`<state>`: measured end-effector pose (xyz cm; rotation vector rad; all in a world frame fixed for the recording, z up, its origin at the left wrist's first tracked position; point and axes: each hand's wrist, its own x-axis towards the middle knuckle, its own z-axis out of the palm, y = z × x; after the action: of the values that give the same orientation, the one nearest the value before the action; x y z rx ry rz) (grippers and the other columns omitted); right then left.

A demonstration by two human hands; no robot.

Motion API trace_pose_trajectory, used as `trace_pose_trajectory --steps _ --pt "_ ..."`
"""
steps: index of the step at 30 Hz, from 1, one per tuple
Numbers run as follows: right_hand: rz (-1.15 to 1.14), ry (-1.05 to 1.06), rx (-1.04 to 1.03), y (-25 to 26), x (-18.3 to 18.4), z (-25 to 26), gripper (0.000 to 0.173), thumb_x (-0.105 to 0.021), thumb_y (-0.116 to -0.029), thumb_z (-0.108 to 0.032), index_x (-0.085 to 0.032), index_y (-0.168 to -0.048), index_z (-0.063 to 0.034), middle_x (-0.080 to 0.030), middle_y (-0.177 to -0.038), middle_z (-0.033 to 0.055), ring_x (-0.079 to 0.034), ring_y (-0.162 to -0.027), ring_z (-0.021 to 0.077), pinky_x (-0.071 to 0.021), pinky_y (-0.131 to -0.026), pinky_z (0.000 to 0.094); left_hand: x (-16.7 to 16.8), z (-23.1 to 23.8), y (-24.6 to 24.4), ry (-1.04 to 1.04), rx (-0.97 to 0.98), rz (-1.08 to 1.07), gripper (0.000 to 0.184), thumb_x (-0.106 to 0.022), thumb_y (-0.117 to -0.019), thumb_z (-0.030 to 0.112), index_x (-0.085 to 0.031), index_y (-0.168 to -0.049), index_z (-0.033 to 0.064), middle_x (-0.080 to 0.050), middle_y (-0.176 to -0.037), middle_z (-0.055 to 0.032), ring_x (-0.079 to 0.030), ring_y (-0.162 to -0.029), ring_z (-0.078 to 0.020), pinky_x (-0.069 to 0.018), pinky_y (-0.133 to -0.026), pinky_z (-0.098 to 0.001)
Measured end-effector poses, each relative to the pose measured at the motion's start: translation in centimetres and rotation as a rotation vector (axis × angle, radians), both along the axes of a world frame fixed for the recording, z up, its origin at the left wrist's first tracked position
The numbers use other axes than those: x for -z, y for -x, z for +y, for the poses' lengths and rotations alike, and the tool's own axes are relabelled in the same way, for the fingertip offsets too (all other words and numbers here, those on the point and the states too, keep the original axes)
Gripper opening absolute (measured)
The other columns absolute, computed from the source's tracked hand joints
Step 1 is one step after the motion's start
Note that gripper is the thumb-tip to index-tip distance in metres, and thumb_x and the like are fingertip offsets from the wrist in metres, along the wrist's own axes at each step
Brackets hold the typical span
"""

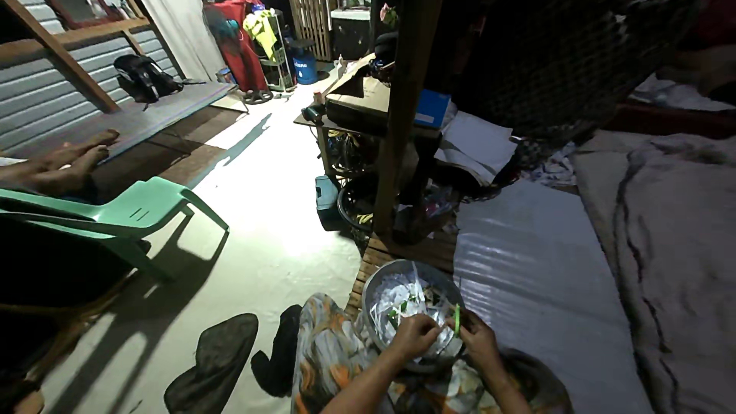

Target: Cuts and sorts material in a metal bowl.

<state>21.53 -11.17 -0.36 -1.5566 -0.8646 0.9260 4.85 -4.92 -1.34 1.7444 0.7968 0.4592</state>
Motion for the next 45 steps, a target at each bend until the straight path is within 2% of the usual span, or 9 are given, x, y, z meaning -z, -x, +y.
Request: trace_pose_trajectory --steps 6,11,15,20,23,26,30,37,45 --pt "-0.002 -0.012 0.012 0.2 -0.1 0.1 0.036 -0.068 -0.0864 0.008 -0.061 -0.122 0.0107 -0.07 -0.103 0.011 -0.066 -0.084 0.003 -0.056 -0.079 0.0182 -0.1 -0.1 0.3 -0.026 0.024 0.007 0.028 -0.055 -0.103 0.012 -0.068 -0.112 -0.0105 -0.069 -0.105 -0.0252 -0.069 -0.096 -0.0316 -0.0539 -0.092 -0.0455" --pt "-0.073 -0.056 -0.005 0.6 0.0 -0.2 0.036 -0.068 -0.0847 0.005 -0.061 -0.119 0.0105 -0.071 -0.099 0.0105 -0.067 -0.082 0.0036 -0.057 -0.077 0.0194 0.0 -0.7 -0.5 0.092 -0.081 -0.108 0.031 -0.064 -0.0995 0.016 -0.067 -0.117 -0.0094 -0.071 -0.106 -0.0217 -0.069 -0.093 -0.0231 -0.0556 -0.091 -0.0392" --pt "-0.064 -0.092 -0.002 0.8 -0.3 -0.7 0.038 -0.066 -0.0848 0.007 -0.061 -0.122 0.0112 -0.072 -0.097 0.0086 -0.068 -0.081 0.0018 -0.0574 -0.077 0.0182 -0.2 -1.1 -1.2 0.188 -0.162 -0.133 0.023 -0.063 -0.1 0.013 -0.069 -0.11 -0.0077 -0.071 -0.097 -0.0142 -0.067 -0.086 -0.0129 -0.055 -0.086 -0.0309" --pt "-0.101 -0.019 -0.006 1.1 -2.3 -0.8 0.038 -0.068 -0.091 0.004 -0.06 -0.127 0.012 -0.068 -0.113 0.0188 -0.067 -0.092 0.0096 -0.0562 -0.085 0.0239 -1.5 -0.9 0.1 0.158 -0.139 -0.119 0.022 -0.061 -0.1005 0.01 -0.068 -0.109 -0.0094 -0.07 -0.096 -0.0131 -0.065 -0.084 -0.0089 -0.0546 -0.084 -0.0273" --pt "-0.082 -0.007 0.025 1.0 -2.6 -0.6 0.037 -0.066 -0.0926 0.001 -0.059 -0.127 0.0105 -0.069 -0.107 0.0151 -0.066 -0.086 0.0062 -0.0557 -0.08 0.0215 -1.6 -0.2 1.4 0.145 -0.207 -0.112 0.022 -0.06 -0.1001 0.007 -0.066 -0.11 -0.0115 -0.07 -0.1 -0.0149 -0.066 -0.089 -0.0104 -0.0548 -0.087 -0.0284" --pt "-0.079 0.021 -0.094 1.1 -1.8 -0.8 0.037 -0.065 -0.0952 -0.004 -0.058 -0.129 0.0101 -0.07 -0.106 0.015 -0.068 -0.085 0.008 -0.0572 -0.081 0.0242 -0.9 0.8 2.7 0.147 -0.329 -0.181 0.019 -0.061 -0.098 0.004 -0.067 -0.107 -0.0113 -0.071 -0.096 -0.0108 -0.066 -0.085 -0.007 -0.0555 -0.084 -0.0263" --pt "-0.109 0.141 -0.331 1.8 -2.1 -0.4 0.044 -0.066 -0.0979 -0.014 -0.057 -0.135 0.0062 -0.07 -0.11 0.0174 -0.068 -0.09 0.0139 -0.056 -0.086 0.0297 -1.4 1.7 2.8 0.29 -0.471 -0.255 0.016 -0.06 -0.0978 0.0 -0.066 -0.108 -0.0101 -0.069 -0.089 -0.0042 -0.064 -0.077 -0.0038 -0.0549 -0.076 -0.0222" --pt "-0.187 0.224 -0.532 1.4 -1.9 0.0 0.049 -0.067 -0.0984 -0.021 -0.056 -0.139 0.004 -0.07 -0.112 0.0201 -0.068 -0.092 0.0221 -0.0543 -0.089 0.0364 -0.7 1.9 2.9 0.395 -0.529 -0.295 0.015 -0.056 -0.1008 0.002 -0.066 -0.108 -0.0074 -0.067 -0.082 -0.0008 -0.06 -0.069 -0.0026 -0.0523 -0.067 -0.0199" --pt "0.0 0.125 -0.585 0.9 -1.8 -0.6 0.041 -0.066 -0.0973 -0.016 -0.059 -0.131 0.0067 -0.07 -0.104 0.0146 -0.065 -0.084 0.0096 -0.0543 -0.083 0.0267 -1.0 1.7 2.1 0.448 -0.447 -0.397 0.012 -0.055 -0.0994 -0.001 -0.066 -0.102 -0.003 -0.068 -0.084 0.0014 -0.062 -0.072 -0.0022 -0.0531 -0.069 -0.0193"
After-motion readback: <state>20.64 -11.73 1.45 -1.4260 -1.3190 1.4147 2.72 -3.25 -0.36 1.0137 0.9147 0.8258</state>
